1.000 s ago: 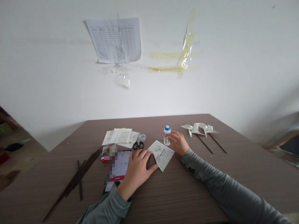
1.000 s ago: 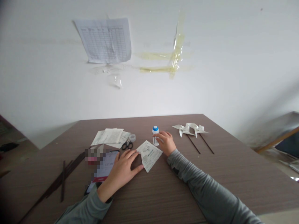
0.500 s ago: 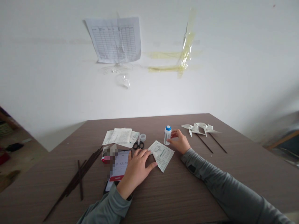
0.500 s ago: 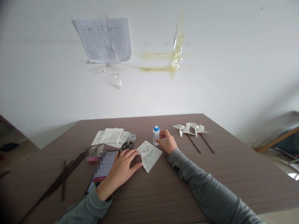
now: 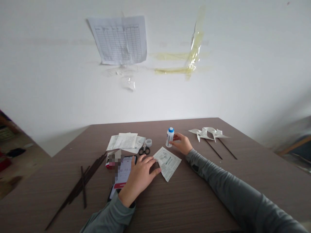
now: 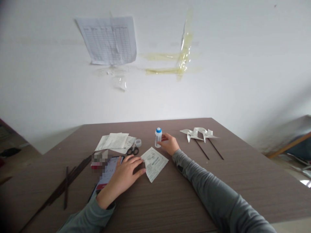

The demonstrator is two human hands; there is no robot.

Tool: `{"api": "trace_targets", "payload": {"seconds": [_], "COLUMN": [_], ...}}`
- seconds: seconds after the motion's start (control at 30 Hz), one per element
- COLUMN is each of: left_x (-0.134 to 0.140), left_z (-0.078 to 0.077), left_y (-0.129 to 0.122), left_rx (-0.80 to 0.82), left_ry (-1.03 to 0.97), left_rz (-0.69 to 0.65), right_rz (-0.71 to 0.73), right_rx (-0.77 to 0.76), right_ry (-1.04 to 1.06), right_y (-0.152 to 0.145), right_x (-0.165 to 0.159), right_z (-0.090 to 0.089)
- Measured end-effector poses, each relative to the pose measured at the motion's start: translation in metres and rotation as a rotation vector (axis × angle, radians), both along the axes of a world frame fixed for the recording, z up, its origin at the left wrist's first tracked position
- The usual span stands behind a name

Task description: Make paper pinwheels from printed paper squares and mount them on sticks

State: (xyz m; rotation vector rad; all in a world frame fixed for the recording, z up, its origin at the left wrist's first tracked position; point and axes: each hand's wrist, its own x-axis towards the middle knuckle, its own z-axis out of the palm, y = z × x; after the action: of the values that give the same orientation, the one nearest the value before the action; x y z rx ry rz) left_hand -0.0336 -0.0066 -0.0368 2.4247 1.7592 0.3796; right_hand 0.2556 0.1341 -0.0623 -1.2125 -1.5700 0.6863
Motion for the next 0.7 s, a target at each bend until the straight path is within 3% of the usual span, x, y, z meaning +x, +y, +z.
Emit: {"api": "trace_targets", "payload": {"seconds": [0.37,0.7], "left_x": [0.0,-0.001], "left_z": [-0.001,-0.001], "left_y": [-0.001,-0.002], "left_rx": [0.009,0.06], "left_ry": [-0.009,-0.011], "left_rz": [0.014,-0.016], "right_rz": [0.124,0.164], "right_rx": [-0.07,-0.113], "right_ry": [-0.037,-0.059], "right_y": [0.03,0.028], "right_x": [-0.053,-0.072], "right_z": [0.02,0.026]}}
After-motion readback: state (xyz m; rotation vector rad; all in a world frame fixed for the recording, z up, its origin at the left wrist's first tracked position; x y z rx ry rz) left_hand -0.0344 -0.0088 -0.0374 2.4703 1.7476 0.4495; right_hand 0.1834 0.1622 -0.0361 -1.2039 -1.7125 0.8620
